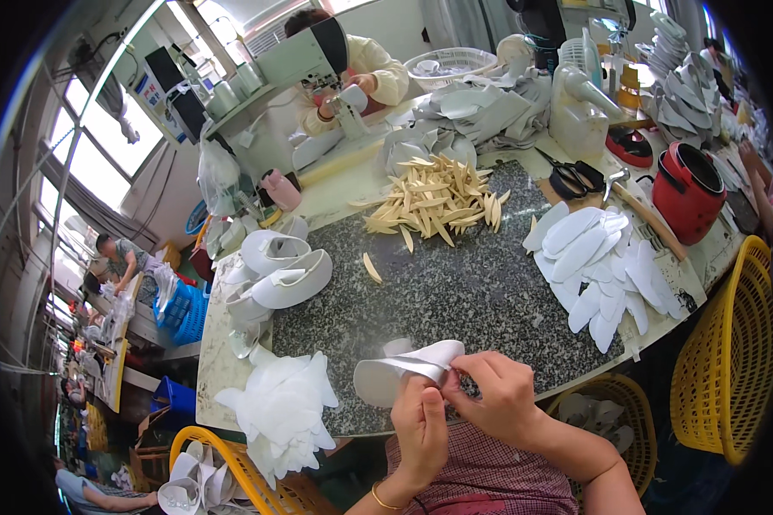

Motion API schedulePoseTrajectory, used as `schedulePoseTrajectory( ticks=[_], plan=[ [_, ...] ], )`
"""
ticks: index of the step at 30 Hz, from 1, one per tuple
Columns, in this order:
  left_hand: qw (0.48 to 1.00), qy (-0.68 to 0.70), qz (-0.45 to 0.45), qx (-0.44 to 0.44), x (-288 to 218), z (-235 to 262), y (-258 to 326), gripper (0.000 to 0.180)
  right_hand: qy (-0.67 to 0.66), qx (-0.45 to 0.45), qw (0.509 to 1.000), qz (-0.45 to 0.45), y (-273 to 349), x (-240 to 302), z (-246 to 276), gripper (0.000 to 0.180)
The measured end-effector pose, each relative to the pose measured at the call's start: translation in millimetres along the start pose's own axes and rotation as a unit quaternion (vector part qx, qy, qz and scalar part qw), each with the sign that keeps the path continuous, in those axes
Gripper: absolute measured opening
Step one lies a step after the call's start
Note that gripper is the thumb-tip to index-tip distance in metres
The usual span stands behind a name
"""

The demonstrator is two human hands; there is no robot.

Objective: Applying adhesive and manually assembling components for white shoes at a factory workstation.

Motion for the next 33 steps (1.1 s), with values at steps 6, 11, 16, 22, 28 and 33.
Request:
schedulePoseTrajectory(
  ticks=[6, 11, 16, 22, 28, 33],
  plan=[
    [0.997, 0.070, 0.012, -0.016, -6.2, -3.9, -8.9, 0.066, -0.104, -0.002, 0.993, -0.048, -1.9, -4.1, 4.3, 0.020],
    [0.994, 0.099, 0.045, -0.001, -6.2, -2.5, -9.4, 0.070, -0.188, 0.045, 0.972, -0.137, 0.3, -15.5, 1.0, 0.023],
    [0.996, 0.090, 0.026, -0.007, -8.9, -5.3, -10.1, 0.069, -0.096, 0.030, 0.993, -0.066, 4.0, -11.2, 3.6, 0.024],
    [0.997, 0.050, -0.011, -0.051, 3.2, -6.0, -9.4, 0.048, -0.064, -0.019, 0.996, -0.056, 8.3, -7.5, 0.6, 0.021],
    [0.994, 0.094, -0.002, -0.053, 3.1, -6.8, -10.3, 0.042, -0.093, -0.020, 0.994, -0.054, 8.0, -8.8, 5.3, 0.018],
    [0.988, 0.136, 0.000, -0.071, -2.0, -8.4, -10.5, 0.043, -0.052, -0.003, 0.998, -0.022, 8.8, -5.5, 2.4, 0.016]
  ],
)
Point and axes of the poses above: each hand's wrist, its own y-axis away from the middle knuckle, its own z-axis out of the back of the hand, x = y × z, the point moved 2 cm from there along -y, towards the middle knuckle, and after that the axes turned 4 degrees about -z, right-handed, at the moved point
